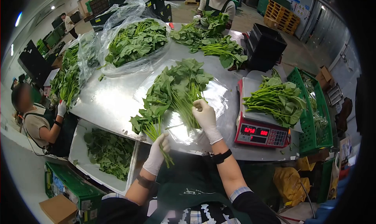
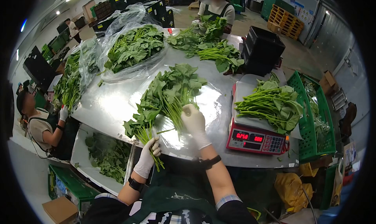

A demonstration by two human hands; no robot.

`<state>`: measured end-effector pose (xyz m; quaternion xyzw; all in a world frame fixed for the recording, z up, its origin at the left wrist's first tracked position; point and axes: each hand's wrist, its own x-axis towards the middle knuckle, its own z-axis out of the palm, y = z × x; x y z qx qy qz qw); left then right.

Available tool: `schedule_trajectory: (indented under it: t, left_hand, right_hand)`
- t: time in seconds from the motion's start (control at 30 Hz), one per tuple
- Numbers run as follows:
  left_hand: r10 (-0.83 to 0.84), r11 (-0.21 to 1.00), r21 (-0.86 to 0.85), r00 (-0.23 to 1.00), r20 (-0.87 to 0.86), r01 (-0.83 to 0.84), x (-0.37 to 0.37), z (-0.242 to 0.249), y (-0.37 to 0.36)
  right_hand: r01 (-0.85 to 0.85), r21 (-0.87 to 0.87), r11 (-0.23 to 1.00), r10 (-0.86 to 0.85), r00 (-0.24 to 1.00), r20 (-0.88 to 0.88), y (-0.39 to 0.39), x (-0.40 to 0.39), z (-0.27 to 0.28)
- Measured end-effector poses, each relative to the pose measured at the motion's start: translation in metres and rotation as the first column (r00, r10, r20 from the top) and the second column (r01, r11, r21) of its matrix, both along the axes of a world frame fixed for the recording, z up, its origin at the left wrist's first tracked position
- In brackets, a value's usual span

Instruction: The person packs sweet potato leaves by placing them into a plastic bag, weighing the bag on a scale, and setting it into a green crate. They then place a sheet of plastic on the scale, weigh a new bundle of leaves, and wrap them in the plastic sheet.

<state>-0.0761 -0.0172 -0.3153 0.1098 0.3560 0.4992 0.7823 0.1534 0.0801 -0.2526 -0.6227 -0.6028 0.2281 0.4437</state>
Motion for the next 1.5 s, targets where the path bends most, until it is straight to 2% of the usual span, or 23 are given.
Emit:
schedule_trajectory:
  t: [0.17,0.23,0.37,0.47,0.53,0.57,0.63,0.67,0.7,0.8,0.9,0.97,1.0,1.03,1.07,1.1,1.2,1.23,1.3,1.37,1.43,1.47,1.5]
  left_hand:
    - [0.008,1.0,-0.013,1.0,-0.008,-0.008,0.002,0.004,-0.001]
    - [0.008,1.0,-0.007,1.0,-0.028,-0.009,0.003,0.006,-0.001]
    - [0.007,1.0,0.003,1.0,-0.015,-0.007,0.001,0.003,0.0]
    - [-0.003,1.0,0.011,1.0,0.002,0.003,0.002,0.001,-0.002]
    - [0.007,1.0,0.004,1.0,0.0,-0.007,0.002,0.002,0.0]
    - [0.007,1.0,0.006,1.0,0.001,-0.007,0.002,0.002,0.001]
    - [0.013,1.0,0.014,1.0,-0.014,-0.013,0.002,0.001,0.0]
    - [0.012,1.0,0.009,1.0,-0.014,-0.012,0.003,0.002,-0.001]
    - [0.009,1.0,0.012,1.0,-0.028,-0.009,0.003,0.003,0.0]
    - [0.009,1.0,0.013,0.999,-0.032,-0.009,0.002,0.003,-0.001]
    - [0.009,1.0,0.016,1.0,-0.02,-0.009,0.002,0.004,-0.001]
    - [0.012,1.0,0.023,1.0,-0.019,-0.012,0.002,0.004,-0.001]
    - [0.004,1.0,0.029,1.0,-0.014,-0.004,0.001,0.003,-0.001]
    - [-0.004,0.999,0.034,1.0,-0.009,0.005,0.0,0.002,-0.001]
    - [-0.005,0.999,0.034,1.0,-0.008,0.005,0.0,0.002,-0.001]
    - [-0.001,1.0,0.03,1.0,-0.01,0.001,0.001,0.003,-0.001]
    - [0.004,1.0,0.029,1.0,-0.022,-0.003,0.003,0.006,-0.001]
    - [0.01,1.0,0.029,0.999,-0.032,-0.009,0.003,0.006,-0.002]
    - [0.008,0.999,0.032,1.0,-0.023,-0.007,0.002,0.004,-0.001]
    - [0.006,0.999,0.032,1.0,-0.013,-0.005,0.001,0.004,-0.001]
    - [0.0,1.0,0.021,1.0,0.0,0.0,0.002,0.005,-0.002]
    - [-0.005,1.0,0.019,1.0,0.002,0.005,0.003,0.005,-0.004]
    - [0.005,1.0,0.014,1.0,-0.011,-0.005,0.003,0.006,-0.004]
  right_hand:
    - [0.06,0.132,0.989,-0.049,0.995,-0.085,-0.008,0.012,0.003]
    - [0.073,0.075,0.994,-0.048,0.953,-0.299,-0.007,0.015,-0.003]
    - [0.121,0.145,0.982,-0.069,0.945,-0.321,-0.015,0.016,0.003]
    - [0.05,0.181,0.982,0.009,0.95,-0.311,-0.019,0.024,-0.003]
    - [-0.023,-0.025,0.999,0.025,0.998,0.061,-0.021,0.034,-0.013]
    - [-0.023,-0.024,0.999,0.024,0.998,0.061,-0.025,0.033,-0.01]
    - [-0.086,-0.085,0.993,0.103,0.97,0.221,-0.035,0.029,-0.006]
    - [-0.057,-0.067,0.996,0.076,0.94,0.331,-0.034,0.027,-0.01]
    - [-0.057,-0.071,0.996,0.077,0.941,0.331,-0.034,0.028,-0.016]
    - [-0.082,0.051,0.995,0.052,0.902,0.429,-0.027,0.026,-0.026]
    - [-0.054,0.024,0.998,0.041,0.917,0.397,-0.024,0.028,-0.021]
    - [-0.009,-0.048,0.999,0.017,0.984,0.18,-0.026,0.034,-0.009]
    - [-0.01,-0.048,0.999,0.018,0.983,0.18,-0.026,0.038,-0.004]
    - [-0.059,-0.1,0.993,0.041,0.984,-0.175,-0.026,0.042,0.0]
    - [-0.123,-0.131,0.984,0.04,0.86,-0.509,-0.026,0.043,0.008]
    - [-0.121,-0.132,0.984,0.038,0.86,-0.509,-0.027,0.044,0.015]
    - [0.151,0.31,0.939,-0.077,0.968,-0.24,-0.036,0.044,0.04]
    - [0.152,0.311,0.938,-0.077,0.968,-0.24,-0.04,0.045,0.049]
    - [0.248,0.595,0.765,-0.28,0.959,-0.04,-0.046,0.046,0.067]
    - [0.276,0.596,0.754,-0.275,0.957,-0.095,-0.04,0.057,0.063]
    - [0.235,0.395,0.888,-0.167,0.966,-0.2,-0.03,0.067,0.062]
    - [0.144,0.177,0.974,-0.093,0.959,-0.269,-0.023,0.071,0.058]
    - [0.149,0.177,0.973,-0.098,0.958,-0.268,-0.02,0.076,0.047]
